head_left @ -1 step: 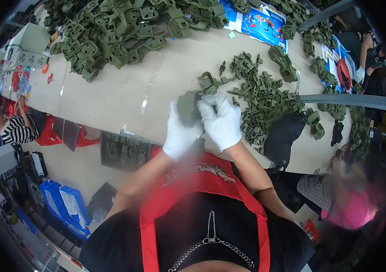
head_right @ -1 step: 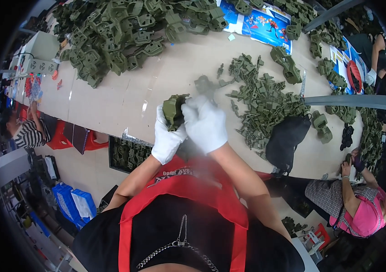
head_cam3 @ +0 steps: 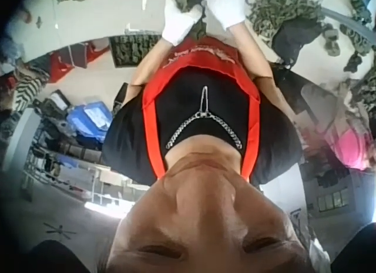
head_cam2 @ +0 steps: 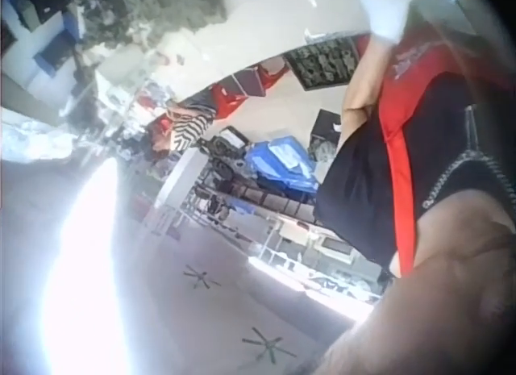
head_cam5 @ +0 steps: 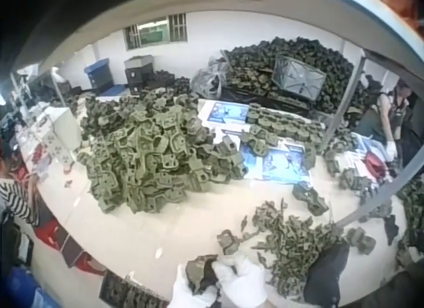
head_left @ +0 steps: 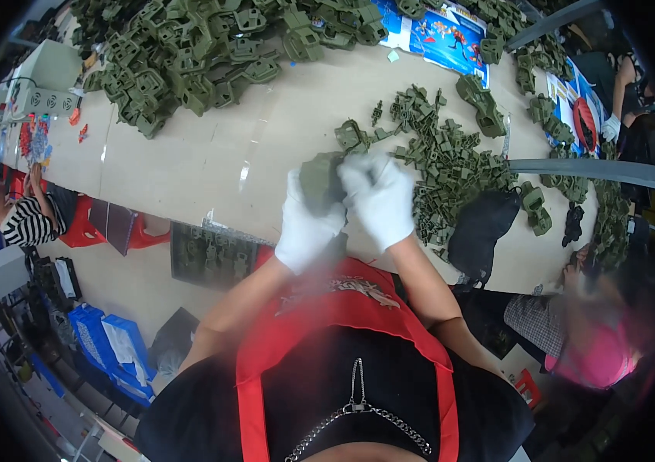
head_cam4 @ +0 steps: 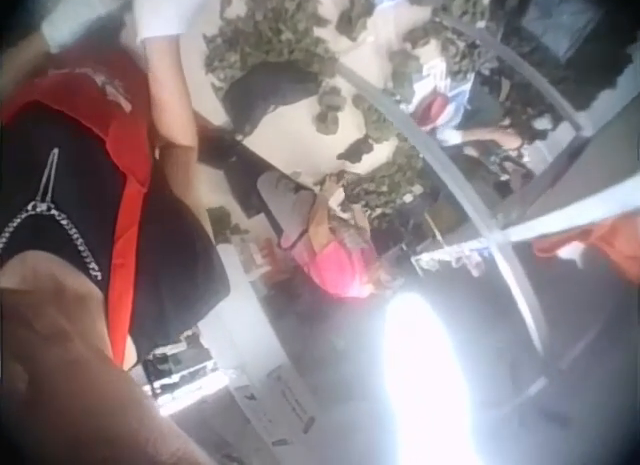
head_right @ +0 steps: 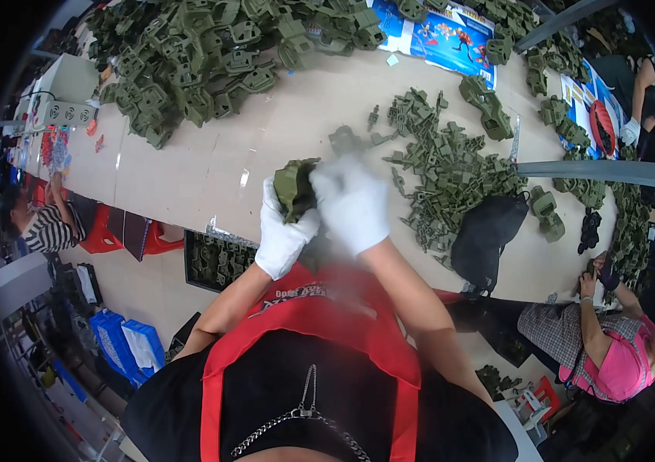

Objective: The person assembles green plastic toy tank parts by hand at a factory table.

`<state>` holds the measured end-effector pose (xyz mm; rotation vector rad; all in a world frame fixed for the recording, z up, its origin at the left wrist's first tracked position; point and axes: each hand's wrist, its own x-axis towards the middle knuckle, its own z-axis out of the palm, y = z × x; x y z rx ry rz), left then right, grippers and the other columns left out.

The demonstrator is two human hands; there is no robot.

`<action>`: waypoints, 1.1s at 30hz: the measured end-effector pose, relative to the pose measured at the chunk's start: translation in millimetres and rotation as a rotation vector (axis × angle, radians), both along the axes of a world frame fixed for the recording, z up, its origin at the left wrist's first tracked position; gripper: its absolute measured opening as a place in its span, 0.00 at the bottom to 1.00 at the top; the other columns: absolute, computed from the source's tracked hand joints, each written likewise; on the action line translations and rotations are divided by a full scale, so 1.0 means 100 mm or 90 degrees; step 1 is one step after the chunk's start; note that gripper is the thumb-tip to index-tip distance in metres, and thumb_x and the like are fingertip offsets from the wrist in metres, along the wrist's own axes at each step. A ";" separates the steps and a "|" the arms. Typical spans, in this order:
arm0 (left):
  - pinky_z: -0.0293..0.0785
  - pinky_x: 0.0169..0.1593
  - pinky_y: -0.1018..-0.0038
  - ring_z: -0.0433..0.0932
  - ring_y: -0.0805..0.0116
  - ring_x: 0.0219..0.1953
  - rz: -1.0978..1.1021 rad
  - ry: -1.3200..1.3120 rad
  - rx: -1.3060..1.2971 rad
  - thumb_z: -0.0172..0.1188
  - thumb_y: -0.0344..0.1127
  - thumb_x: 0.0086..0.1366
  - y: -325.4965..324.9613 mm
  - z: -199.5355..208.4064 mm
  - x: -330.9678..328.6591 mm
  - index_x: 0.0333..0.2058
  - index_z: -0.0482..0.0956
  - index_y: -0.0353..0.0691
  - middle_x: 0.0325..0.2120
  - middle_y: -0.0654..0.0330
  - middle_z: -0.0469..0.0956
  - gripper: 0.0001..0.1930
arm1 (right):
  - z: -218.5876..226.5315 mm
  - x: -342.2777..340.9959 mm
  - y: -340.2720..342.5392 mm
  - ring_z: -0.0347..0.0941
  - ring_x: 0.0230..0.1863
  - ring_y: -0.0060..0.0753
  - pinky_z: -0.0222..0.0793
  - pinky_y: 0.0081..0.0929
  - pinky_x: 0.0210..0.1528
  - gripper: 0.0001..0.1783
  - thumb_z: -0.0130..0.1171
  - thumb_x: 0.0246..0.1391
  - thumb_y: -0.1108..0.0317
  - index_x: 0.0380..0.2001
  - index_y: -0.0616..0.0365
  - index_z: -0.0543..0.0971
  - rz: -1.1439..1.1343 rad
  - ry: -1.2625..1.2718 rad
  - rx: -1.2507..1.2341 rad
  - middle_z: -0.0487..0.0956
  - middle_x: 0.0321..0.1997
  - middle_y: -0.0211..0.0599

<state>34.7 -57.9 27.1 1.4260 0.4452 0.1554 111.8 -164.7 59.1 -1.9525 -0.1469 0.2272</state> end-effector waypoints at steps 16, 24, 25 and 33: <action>0.73 0.38 0.74 0.75 0.73 0.36 -0.155 0.213 -0.434 0.60 0.26 0.58 0.27 -0.45 -0.28 0.58 0.66 0.39 0.37 0.64 0.75 0.28 | -1.88 1.45 -0.18 0.76 0.47 0.58 0.70 0.49 0.49 0.27 0.53 0.52 0.50 0.52 0.50 0.72 0.027 0.096 -0.596 0.79 0.46 0.52; 0.74 0.36 0.71 0.76 0.69 0.32 0.058 0.132 -0.525 0.58 0.20 0.49 0.30 -0.40 -0.50 0.52 0.68 0.42 0.30 0.62 0.74 0.28 | -0.85 0.81 -0.54 0.75 0.48 0.34 0.68 0.29 0.53 0.20 0.60 0.55 0.66 0.50 0.62 0.77 0.287 0.055 -0.088 0.80 0.47 0.42; 0.75 0.37 0.71 0.77 0.69 0.33 0.074 0.133 -0.483 0.59 0.20 0.49 0.30 -0.38 -0.54 0.50 0.69 0.39 0.30 0.62 0.75 0.26 | -0.51 0.36 -0.52 0.75 0.49 0.37 0.69 0.30 0.54 0.18 0.59 0.56 0.66 0.49 0.61 0.78 0.328 0.024 -0.122 0.80 0.47 0.42; 0.77 0.39 0.71 0.78 0.66 0.36 -0.049 0.165 -0.450 0.58 0.27 0.59 0.51 -0.35 -0.72 0.39 0.75 0.35 0.35 0.55 0.78 0.09 | -0.28 -1.01 -0.38 0.79 0.35 0.40 0.74 0.33 0.40 0.13 0.60 0.54 0.63 0.40 0.59 0.78 0.264 0.081 -0.237 0.81 0.37 0.46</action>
